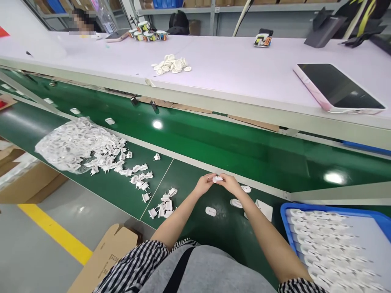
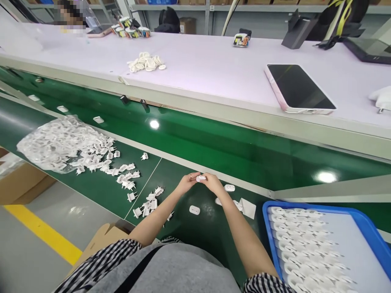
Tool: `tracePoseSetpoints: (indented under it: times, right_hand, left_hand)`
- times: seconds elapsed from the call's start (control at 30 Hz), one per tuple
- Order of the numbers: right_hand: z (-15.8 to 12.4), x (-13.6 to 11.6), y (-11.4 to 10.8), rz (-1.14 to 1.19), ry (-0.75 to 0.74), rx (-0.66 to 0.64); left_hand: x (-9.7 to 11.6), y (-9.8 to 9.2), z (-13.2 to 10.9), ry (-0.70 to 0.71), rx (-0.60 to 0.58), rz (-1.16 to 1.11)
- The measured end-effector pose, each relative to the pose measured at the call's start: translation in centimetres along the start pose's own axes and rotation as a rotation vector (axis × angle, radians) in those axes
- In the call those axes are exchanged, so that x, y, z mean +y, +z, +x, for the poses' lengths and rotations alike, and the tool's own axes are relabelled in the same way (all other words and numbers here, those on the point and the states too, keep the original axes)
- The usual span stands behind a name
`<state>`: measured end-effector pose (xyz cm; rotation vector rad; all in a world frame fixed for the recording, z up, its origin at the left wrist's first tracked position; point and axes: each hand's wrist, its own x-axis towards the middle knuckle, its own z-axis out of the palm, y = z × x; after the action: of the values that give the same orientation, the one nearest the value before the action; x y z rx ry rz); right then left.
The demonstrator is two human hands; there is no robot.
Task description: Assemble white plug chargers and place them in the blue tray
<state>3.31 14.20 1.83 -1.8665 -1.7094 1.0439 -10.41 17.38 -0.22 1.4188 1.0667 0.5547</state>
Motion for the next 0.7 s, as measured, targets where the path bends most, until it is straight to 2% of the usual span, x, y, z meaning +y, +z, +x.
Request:
tracePoseSetpoints:
  times: [0.17, 0.23, 0.37, 0.43, 0.5, 0.57, 0.7]
  right_hand:
    - [0.3, 1.3, 0.9, 0.024, 0.196, 0.371]
    - [0.3, 1.5, 1.3, 0.090, 0.252, 0.429]
    - [0.4, 1.5, 1.5, 0.190, 0.203, 0.411]
    - [0.7, 1.6, 1.4, 0.237, 0.196, 0.339]
    - [0.9, 1.8, 1.3, 0.236, 0.180, 0.221]
    - [1.0, 1.8, 1.3, 0.106, 0.162, 0.139]
    - [0.6, 1.3, 1.6, -0.401, 0.125, 0.095]
  left_hand:
    - [-0.5, 0.6, 0.8, -0.141, 0.025, 0.296]
    - [-0.8, 1.1, 0.8, -0.147, -0.008, 0.335]
    - [-1.3, 1.9, 0.7, -0.093, 0.060, 0.462]
    - [-1.5, 1.9, 0.9, -0.064, 0.085, 0.520]
    - [-1.7, 1.7, 1.2, -0.053, 0.051, 0.545]
    - [-1.8, 1.5, 1.6, -0.046, -0.002, 0.563]
    - [-2.2, 1.3, 2.4, -0.026, -0.051, 0.613]
